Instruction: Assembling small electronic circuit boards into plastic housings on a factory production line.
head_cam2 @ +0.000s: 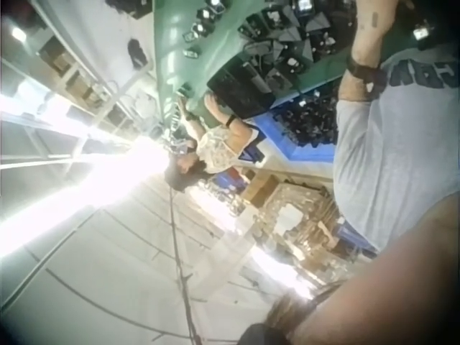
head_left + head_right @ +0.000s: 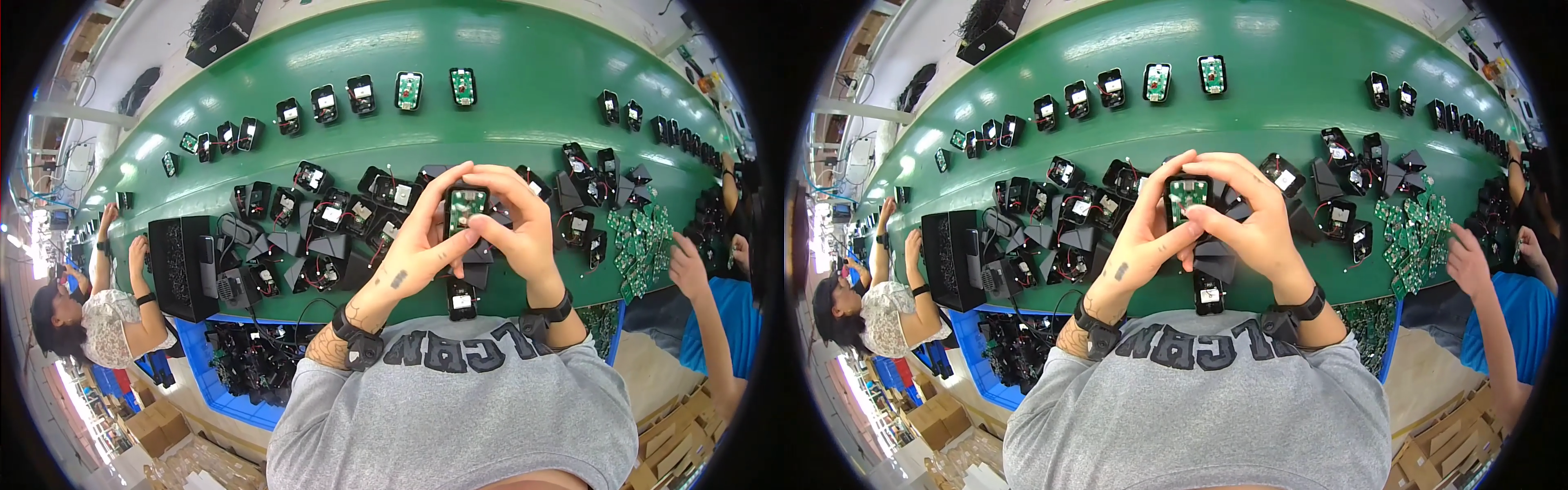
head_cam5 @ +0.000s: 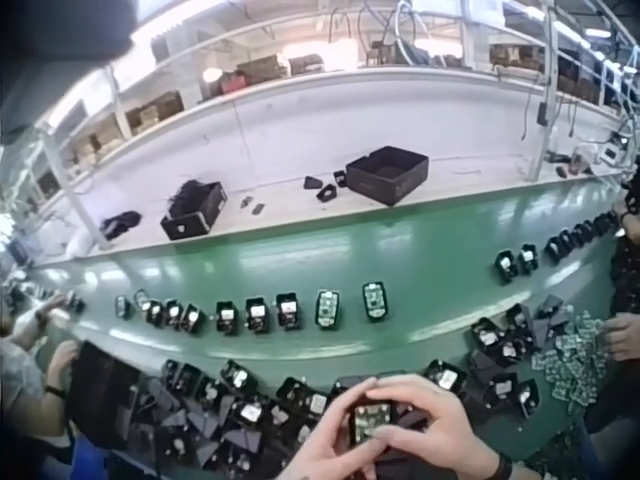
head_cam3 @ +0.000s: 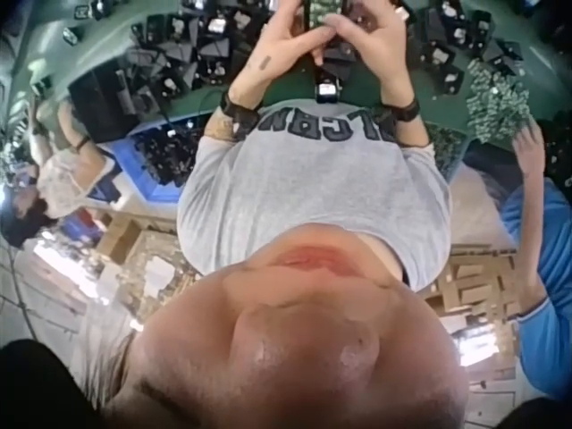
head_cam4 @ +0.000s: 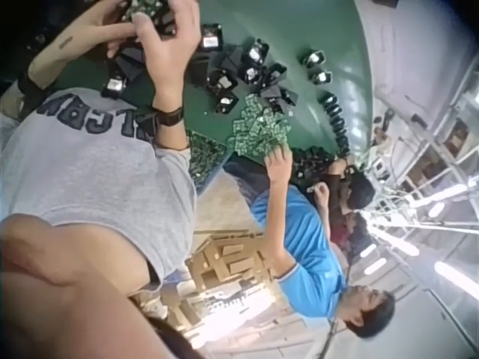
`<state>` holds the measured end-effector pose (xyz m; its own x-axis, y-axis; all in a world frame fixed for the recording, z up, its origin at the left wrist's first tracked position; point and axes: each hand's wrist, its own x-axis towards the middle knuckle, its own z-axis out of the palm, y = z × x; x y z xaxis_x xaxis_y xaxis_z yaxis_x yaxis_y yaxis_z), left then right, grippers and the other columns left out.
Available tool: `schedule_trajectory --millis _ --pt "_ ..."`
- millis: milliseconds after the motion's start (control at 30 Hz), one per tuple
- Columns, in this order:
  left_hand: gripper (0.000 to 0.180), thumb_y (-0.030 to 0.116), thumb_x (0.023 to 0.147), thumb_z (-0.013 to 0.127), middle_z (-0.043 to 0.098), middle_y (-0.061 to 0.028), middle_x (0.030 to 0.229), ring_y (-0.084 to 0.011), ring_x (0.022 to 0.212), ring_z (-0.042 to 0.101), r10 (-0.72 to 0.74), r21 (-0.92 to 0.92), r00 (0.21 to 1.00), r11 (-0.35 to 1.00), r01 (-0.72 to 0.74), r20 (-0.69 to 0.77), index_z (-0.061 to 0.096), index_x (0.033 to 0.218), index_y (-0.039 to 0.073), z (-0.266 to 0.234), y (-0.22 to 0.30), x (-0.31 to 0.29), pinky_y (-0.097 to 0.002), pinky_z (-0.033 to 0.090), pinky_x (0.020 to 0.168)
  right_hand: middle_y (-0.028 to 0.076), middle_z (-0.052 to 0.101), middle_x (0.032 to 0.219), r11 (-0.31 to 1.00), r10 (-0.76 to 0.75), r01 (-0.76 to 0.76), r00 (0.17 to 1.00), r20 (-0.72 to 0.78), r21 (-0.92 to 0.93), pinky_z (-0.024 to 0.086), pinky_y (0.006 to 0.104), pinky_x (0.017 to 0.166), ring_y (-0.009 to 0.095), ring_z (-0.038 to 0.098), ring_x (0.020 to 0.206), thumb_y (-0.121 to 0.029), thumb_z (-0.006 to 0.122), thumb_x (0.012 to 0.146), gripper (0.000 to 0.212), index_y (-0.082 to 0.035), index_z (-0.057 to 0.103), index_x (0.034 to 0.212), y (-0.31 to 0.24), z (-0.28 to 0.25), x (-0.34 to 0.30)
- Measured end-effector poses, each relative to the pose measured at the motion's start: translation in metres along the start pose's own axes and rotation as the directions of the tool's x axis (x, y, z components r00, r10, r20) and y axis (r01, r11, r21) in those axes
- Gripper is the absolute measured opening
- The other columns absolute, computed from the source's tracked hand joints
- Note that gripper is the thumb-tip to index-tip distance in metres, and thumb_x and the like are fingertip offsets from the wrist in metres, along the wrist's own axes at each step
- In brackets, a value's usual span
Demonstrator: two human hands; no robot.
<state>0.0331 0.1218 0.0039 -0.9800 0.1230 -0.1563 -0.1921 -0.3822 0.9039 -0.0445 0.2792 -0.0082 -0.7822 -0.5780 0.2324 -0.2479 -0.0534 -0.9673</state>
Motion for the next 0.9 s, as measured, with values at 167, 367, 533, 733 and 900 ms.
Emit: schedule_trajectory --millis 167,367,533,733,900 --pt "0.066 0.002 0.093 0.054 0.053 -0.0050 0.104 -0.0056 0.065 0.051 0.008 0.057 1.000 0.998 -0.006 -0.027 0.023 0.149 0.014 0.004 -0.003 0.004 -0.0221 0.049 0.054 0.012 0.058 0.119 0.956 0.122 -0.110 0.992 -0.029 0.270 0.045 0.0331 0.094 0.019 0.057 0.108 0.002 0.063 0.081 0.034 0.003 0.060 0.114 0.001 0.003 0.002" --pt "0.060 0.004 0.095 0.050 0.054 -0.0037 0.099 -0.0053 0.064 0.051 0.047 0.100 0.996 0.994 -0.040 -0.071 0.025 0.148 0.015 0.005 -0.007 0.008 -0.0218 0.047 0.055 0.009 0.060 0.112 0.863 0.326 -0.301 0.945 0.009 0.406 0.047 0.0305 0.088 0.015 0.058 0.100 -0.001 0.064 0.083 0.038 0.002 0.056 0.120 -0.008 0.008 0.004" --pt "0.050 0.005 0.094 0.052 0.055 -0.0045 0.101 -0.0062 0.068 0.054 0.069 0.247 0.995 0.968 -0.049 -0.072 0.036 0.141 0.012 0.005 -0.012 0.008 -0.0220 0.048 0.056 0.010 0.061 0.109 0.839 0.320 -0.286 0.947 0.005 0.462 0.048 0.0287 0.085 0.015 0.059 0.098 -0.001 0.066 0.082 0.039 0.004 0.056 0.119 0.003 0.006 0.001" --pt "0.045 0.001 0.092 0.054 0.052 -0.0065 0.120 -0.0071 0.072 0.056 0.313 0.243 0.948 0.925 -0.291 -0.055 0.043 0.135 0.012 0.003 -0.028 0.007 -0.0221 0.049 0.056 0.011 0.062 0.112 0.933 0.142 -0.125 0.990 -0.025 0.337 0.049 0.0301 0.088 0.018 0.059 0.105 0.004 0.066 0.080 0.039 0.004 0.056 0.118 0.001 0.010 0.000" --pt "0.040 0.000 0.092 0.053 0.053 -0.0073 0.116 -0.0090 0.072 0.056 0.413 0.265 0.909 0.884 -0.386 -0.052 0.045 0.130 0.010 -0.002 -0.044 0.010 -0.0218 0.049 0.056 0.012 0.062 0.113 0.964 0.079 -0.077 0.997 0.001 0.253 0.049 0.0307 0.090 0.019 0.059 0.106 0.006 0.066 0.079 0.040 0.004 0.056 0.117 0.005 0.010 0.001"
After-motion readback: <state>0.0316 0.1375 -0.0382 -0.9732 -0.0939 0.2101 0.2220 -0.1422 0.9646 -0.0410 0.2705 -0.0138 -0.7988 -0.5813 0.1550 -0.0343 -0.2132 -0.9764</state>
